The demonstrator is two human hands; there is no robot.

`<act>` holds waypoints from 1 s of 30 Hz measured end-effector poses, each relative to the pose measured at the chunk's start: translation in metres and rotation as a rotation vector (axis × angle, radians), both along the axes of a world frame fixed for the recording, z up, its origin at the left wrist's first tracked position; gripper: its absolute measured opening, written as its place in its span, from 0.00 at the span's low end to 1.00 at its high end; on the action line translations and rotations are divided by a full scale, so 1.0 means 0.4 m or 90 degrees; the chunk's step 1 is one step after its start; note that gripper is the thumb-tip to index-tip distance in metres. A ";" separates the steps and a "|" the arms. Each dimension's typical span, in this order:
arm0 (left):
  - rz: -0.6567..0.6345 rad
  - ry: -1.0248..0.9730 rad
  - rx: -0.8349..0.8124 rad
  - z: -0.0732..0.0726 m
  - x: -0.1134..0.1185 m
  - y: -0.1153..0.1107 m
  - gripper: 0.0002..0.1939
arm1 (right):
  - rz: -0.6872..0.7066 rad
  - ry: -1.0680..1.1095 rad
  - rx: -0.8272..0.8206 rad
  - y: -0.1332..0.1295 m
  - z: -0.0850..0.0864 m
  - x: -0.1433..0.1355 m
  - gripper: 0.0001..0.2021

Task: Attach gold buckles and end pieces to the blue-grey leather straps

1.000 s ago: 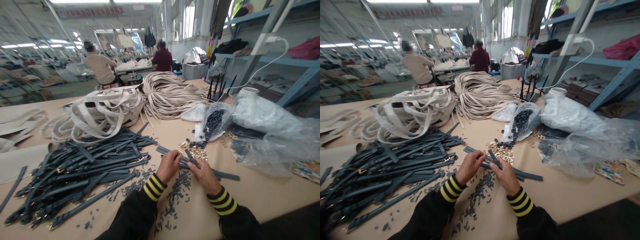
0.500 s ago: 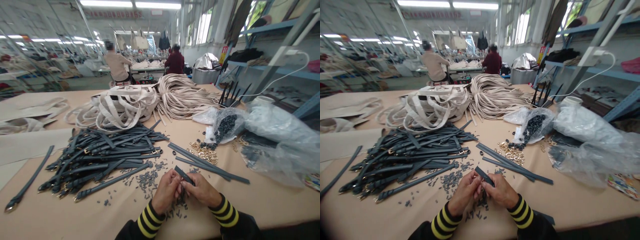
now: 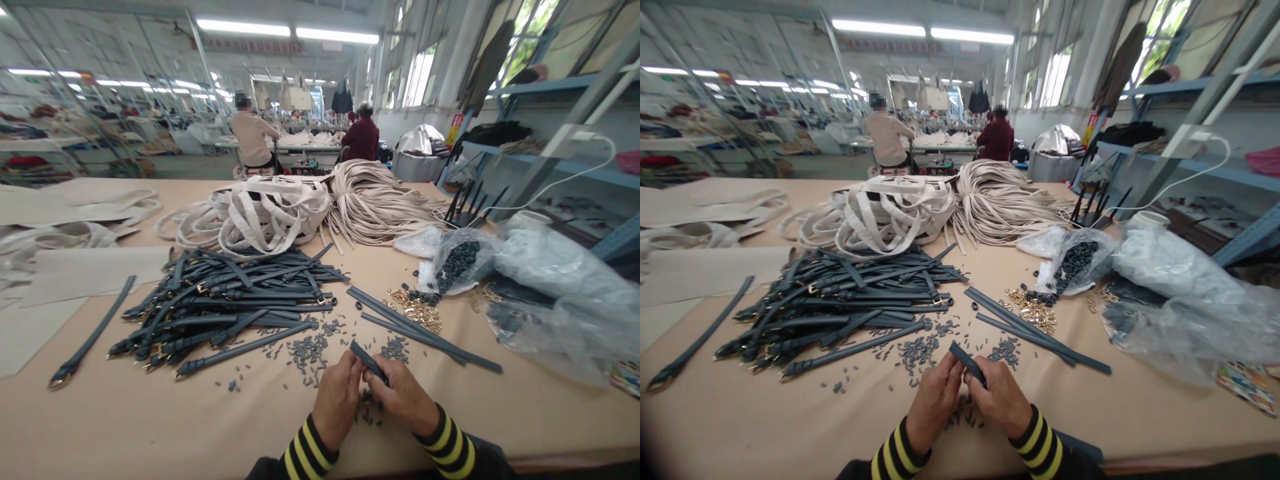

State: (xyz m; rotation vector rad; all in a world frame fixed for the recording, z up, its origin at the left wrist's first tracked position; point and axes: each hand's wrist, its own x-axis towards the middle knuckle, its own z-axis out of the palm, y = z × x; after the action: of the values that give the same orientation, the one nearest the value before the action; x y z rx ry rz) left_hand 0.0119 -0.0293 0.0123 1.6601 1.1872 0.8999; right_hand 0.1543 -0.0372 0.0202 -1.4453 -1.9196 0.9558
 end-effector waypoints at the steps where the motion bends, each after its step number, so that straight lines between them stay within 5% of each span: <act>1: -0.013 0.000 0.004 0.002 -0.005 -0.004 0.12 | 0.014 0.000 0.009 -0.004 0.007 0.001 0.06; 10: -0.231 -0.376 -0.346 0.021 -0.047 -0.024 0.19 | 0.179 0.169 -0.122 -0.025 0.070 0.006 0.11; 18: -0.096 -0.244 -0.217 0.005 -0.056 0.003 0.14 | 0.137 0.234 -0.228 0.014 0.024 0.032 0.15; 22: -0.137 -0.342 -0.277 -0.005 -0.056 0.012 0.14 | 0.133 0.277 -0.300 0.021 0.007 0.038 0.17; 30: -0.102 -0.400 -0.410 -0.038 -0.045 0.020 0.14 | 0.099 0.166 -0.217 0.033 -0.007 0.036 0.14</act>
State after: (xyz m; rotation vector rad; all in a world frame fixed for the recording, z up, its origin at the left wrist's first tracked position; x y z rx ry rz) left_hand -0.0060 -0.0211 -0.0028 0.8444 0.7708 0.7481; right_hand 0.1689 -0.0242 0.0176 -1.2828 -1.7537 1.5252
